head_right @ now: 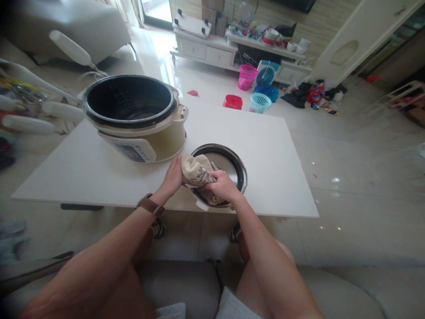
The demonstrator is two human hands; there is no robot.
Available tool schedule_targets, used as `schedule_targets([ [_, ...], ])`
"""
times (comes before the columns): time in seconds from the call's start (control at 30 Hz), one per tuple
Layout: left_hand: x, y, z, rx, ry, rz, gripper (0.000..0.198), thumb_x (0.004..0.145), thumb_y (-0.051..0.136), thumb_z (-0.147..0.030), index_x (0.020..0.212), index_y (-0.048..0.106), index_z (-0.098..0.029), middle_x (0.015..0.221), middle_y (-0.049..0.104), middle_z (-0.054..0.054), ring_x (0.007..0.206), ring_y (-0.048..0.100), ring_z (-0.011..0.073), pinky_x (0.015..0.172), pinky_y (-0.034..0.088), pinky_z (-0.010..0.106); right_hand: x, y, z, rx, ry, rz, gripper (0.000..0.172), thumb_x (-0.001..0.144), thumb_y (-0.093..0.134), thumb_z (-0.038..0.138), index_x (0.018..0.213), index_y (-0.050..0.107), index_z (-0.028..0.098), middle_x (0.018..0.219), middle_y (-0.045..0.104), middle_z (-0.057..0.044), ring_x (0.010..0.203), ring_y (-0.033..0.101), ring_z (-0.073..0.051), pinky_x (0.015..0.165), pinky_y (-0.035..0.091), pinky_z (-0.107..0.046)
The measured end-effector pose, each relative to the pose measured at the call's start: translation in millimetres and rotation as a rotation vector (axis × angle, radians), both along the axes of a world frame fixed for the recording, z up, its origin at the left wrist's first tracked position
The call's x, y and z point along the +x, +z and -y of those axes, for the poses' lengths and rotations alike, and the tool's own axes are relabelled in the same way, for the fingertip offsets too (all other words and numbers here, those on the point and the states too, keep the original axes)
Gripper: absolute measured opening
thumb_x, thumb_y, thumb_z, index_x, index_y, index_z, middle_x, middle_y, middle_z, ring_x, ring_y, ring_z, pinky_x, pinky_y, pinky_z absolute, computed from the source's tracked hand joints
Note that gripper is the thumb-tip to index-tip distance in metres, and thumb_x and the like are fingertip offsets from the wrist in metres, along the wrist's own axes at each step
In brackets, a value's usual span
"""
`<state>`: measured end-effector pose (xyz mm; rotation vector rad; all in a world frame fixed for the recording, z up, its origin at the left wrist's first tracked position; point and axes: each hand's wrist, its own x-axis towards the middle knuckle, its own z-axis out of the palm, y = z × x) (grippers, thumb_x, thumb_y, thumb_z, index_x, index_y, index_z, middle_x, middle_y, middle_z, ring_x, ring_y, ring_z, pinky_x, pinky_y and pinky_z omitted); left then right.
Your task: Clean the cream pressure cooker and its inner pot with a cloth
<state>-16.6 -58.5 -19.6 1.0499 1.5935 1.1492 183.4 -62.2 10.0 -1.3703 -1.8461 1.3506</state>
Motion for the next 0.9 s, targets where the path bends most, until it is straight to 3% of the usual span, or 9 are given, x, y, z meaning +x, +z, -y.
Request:
schedule_targets([
  [0.13, 0, -1.2, 0, -0.016, -0.05, 0.041, 0.045, 0.106, 0.038, -0.063, 0.106, 0.057, -0.022, 0.09, 0.06, 0.004, 0.065, 0.061, 0.017, 0.046, 0.049, 0.025, 23, 8.6, -5, -0.133, -0.011, -0.041, 0.019, 0.056, 0.072, 0.028, 0.07, 0.08, 0.017, 0.066, 0.068, 0.004, 0.072, 0.061, -0.02, 0.07, 0.047, -0.029],
  [0.33, 2, 7.4, 0, -0.056, -0.053, 0.076, 0.036, 0.106, 0.043, -0.059, 0.101, 0.052, -0.024, 0.085, 0.057, 0.002, 0.069, 0.062, 0.0181, 0.052, 0.051, 0.026, 47, 15.9, -10, -0.051, -0.539, -0.301, 0.019, 0.051, 0.074, 0.03, 0.065, 0.075, 0.018, 0.071, 0.073, 0.0, 0.07, 0.063, -0.019, 0.068, 0.05, -0.031],
  [0.4, 2, 9.7, -1, -0.086, -0.051, 0.071, 0.032, 0.107, 0.042, -0.055, 0.102, 0.051, -0.024, 0.084, 0.058, 0.001, 0.068, 0.062, 0.0186, 0.053, 0.051, 0.027, 46, 16.2, -9, -0.007, -0.581, -0.341, 0.019, 0.05, 0.074, 0.031, 0.065, 0.075, 0.018, 0.07, 0.073, 0.0, 0.069, 0.063, -0.019, 0.069, 0.051, -0.031],
  [0.47, 1, 9.7, -2, -0.114, -0.057, 0.061, 0.028, 0.106, 0.043, -0.052, 0.105, 0.052, -0.025, 0.083, 0.059, 0.001, 0.067, 0.062, 0.0195, 0.053, 0.051, 0.028, 40, 16.7, -5, -0.022, -0.444, -0.289, 0.02, 0.051, 0.075, 0.03, 0.066, 0.076, 0.018, 0.069, 0.071, 0.002, 0.068, 0.061, -0.018, 0.068, 0.05, -0.03],
  [0.53, -1, 7.2, -4, -0.121, -0.06, 0.041, 0.026, 0.105, 0.046, -0.049, 0.108, 0.053, -0.025, 0.083, 0.06, 0.001, 0.069, 0.063, 0.0203, 0.057, 0.052, 0.029, 32, 18.7, 2, -0.065, -0.182, -0.175, 0.016, 0.053, 0.074, 0.029, 0.064, 0.076, 0.017, 0.066, 0.069, 0.003, 0.066, 0.059, -0.017, 0.066, 0.048, -0.029],
  [0.67, -5, 1.8, -7, -0.014, -0.038, -0.08, 0.017, 0.102, 0.05, -0.039, 0.103, 0.056, -0.023, 0.095, 0.065, 0.005, 0.09, 0.065, 0.0214, 0.074, 0.055, 0.03, 28, 26.9, 13, -0.113, 0.241, 0.038, 0.011, 0.061, 0.061, 0.023, 0.059, 0.07, 0.017, 0.061, 0.062, 0.004, 0.062, 0.055, -0.015, 0.061, 0.041, -0.025],
  [0.77, -5, 3.1, -7, -0.068, -0.068, -0.052, 0.02, 0.103, 0.047, -0.041, 0.108, 0.056, -0.024, 0.094, 0.064, 0.004, 0.078, 0.065, 0.0205, 0.066, 0.055, 0.031, 41, 32.7, 12, -0.146, 0.328, 0.221, 0.015, 0.059, 0.051, 0.019, 0.056, 0.066, 0.019, 0.054, 0.057, 0.003, 0.054, 0.049, -0.013, 0.053, 0.034, -0.025],
  [0.9, -3, 7.2, -6, -0.135, -0.084, 0.011, 0.022, 0.104, 0.045, -0.043, 0.113, 0.054, -0.025, 0.084, 0.06, 0.001, 0.06, 0.061, 0.0189, 0.053, 0.052, 0.031, 68, 32.3, 5, 0.005, 0.16, 0.471, 0.016, 0.054, 0.051, 0.016, 0.054, 0.067, 0.02, 0.053, 0.06, 0.001, 0.056, 0.051, -0.015, 0.055, 0.034, -0.027],
])
